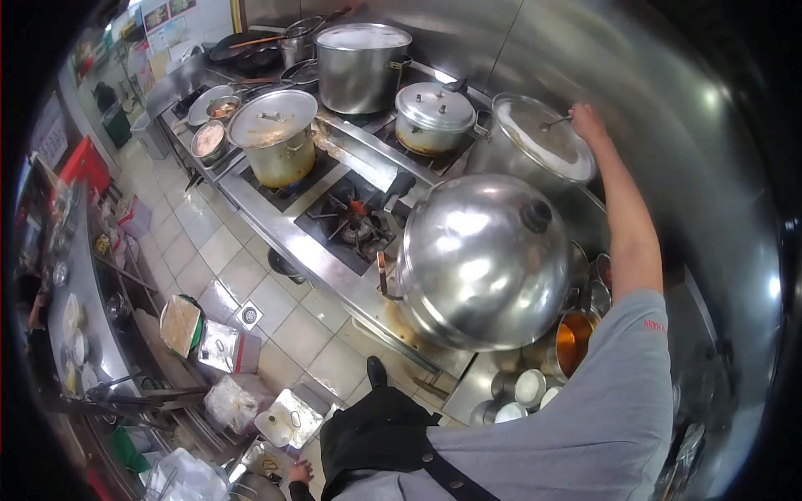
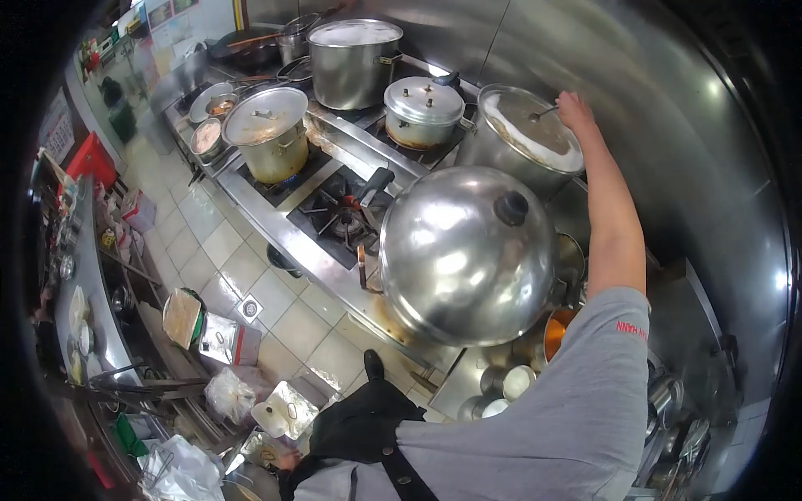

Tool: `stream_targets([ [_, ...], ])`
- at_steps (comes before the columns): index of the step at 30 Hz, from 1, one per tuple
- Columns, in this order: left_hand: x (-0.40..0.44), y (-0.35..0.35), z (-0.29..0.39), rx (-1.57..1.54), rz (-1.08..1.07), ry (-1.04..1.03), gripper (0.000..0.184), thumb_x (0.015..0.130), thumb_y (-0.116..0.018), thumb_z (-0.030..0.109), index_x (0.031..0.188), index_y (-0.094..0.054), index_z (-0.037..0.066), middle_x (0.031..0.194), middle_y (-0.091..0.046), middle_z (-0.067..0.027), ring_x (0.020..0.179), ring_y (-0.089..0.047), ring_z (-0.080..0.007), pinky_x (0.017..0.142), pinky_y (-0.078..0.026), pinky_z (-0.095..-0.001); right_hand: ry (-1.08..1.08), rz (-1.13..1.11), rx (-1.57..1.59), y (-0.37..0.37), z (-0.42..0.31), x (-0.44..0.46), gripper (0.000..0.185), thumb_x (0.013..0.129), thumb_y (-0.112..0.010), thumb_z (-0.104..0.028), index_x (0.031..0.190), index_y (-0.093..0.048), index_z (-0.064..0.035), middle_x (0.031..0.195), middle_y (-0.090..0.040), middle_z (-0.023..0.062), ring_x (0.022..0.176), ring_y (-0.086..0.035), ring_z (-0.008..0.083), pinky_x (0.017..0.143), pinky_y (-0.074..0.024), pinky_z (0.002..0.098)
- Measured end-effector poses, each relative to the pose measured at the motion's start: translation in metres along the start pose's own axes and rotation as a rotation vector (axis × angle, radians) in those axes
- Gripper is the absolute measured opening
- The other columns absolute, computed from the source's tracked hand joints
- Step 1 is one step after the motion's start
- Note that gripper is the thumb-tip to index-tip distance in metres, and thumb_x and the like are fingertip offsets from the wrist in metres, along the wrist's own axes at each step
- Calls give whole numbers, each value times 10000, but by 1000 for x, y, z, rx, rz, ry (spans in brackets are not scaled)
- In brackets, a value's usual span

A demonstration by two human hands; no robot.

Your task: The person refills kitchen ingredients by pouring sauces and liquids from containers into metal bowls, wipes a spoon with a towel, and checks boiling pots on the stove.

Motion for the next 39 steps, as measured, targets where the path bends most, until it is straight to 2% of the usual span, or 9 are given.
stream_targets([
  [8,-36,-43,15,-109,-64,174,396,873,-547,172,1237,-599,24,1165,-650,-139,932,-640,-255,756,-530,-449,97,-544,-139,-78,1,27,282,966,-535,-253,1133,-684,-82,1174,-657,208,1110,-619,374,909,-505,492],
  [17,6,-22,68,-145,39,101,495,906,-505,192,1377,-515,40,1307,-587,-150,1017,-607,-265,771,-517,-471,144,-350,-76,-91,3,33,247,930,-567,-238,993,-709,-46,1020,-691,211,974,-653,395,826,-521,479],
  [20,15,-20,84,-136,15,83,517,903,-520,179,1402,-492,46,1306,-590,-144,1005,-603,-253,755,-512,-449,204,-530,-129,-117,14,41,238,915,-572,-221,994,-713,-45,1023,-690,211,963,-654,398,827,-523,478],
  [23,18,-18,85,-320,-27,88,446,891,-499,105,1330,-549,39,1180,-655,-109,867,-639,-233,728,-541,-381,100,-343,-43,-90,4,30,236,913,-579,-217,962,-714,-30,990,-684,232,941,-656,407,818,-520,480],
  [25,17,-20,85,24,-74,-138,449,894,-511,113,1333,-544,26,1203,-648,-116,967,-645,-263,766,-556,-410,184,-499,-67,-101,2,33,248,922,-571,-224,953,-715,-23,979,-686,235,935,-661,403,818,-519,486],
  [29,7,-27,73,-84,27,101,518,899,-463,125,1411,-485,56,1310,-575,-133,965,-595,-237,755,-487,-492,47,-366,-105,-80,-3,26,256,922,-570,-242,997,-713,-43,1079,-689,210,998,-662,390,857,-527,493],
  [32,1,-30,70,-128,-12,180,510,902,-434,126,1406,-490,64,1307,-576,-131,976,-590,-249,781,-483,-513,244,-570,-149,-104,6,32,273,937,-559,-237,971,-710,-12,1006,-689,231,962,-664,396,843,-521,495],
  [35,2,-29,63,-29,-87,98,512,902,-444,138,1407,-484,64,1324,-569,-142,1009,-592,-268,823,-479,-541,48,-275,-75,-86,10,25,261,926,-567,-228,993,-709,-20,1001,-689,234,967,-662,403,842,-523,497],
  [39,6,-23,54,-282,-77,186,525,910,-463,174,1423,-459,62,1356,-553,-162,1056,-599,-310,862,-473,-573,197,-436,-168,-114,21,32,258,922,-563,-224,1018,-708,-33,1023,-692,226,977,-665,395,842,-525,503],
])
Point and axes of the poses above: each hand's wrist, its own x-axis towards the middle knuckle, its own y-axis out of the back of the hand, z = x × y, the point moved 5 cm from there along x, towards the middle knuckle
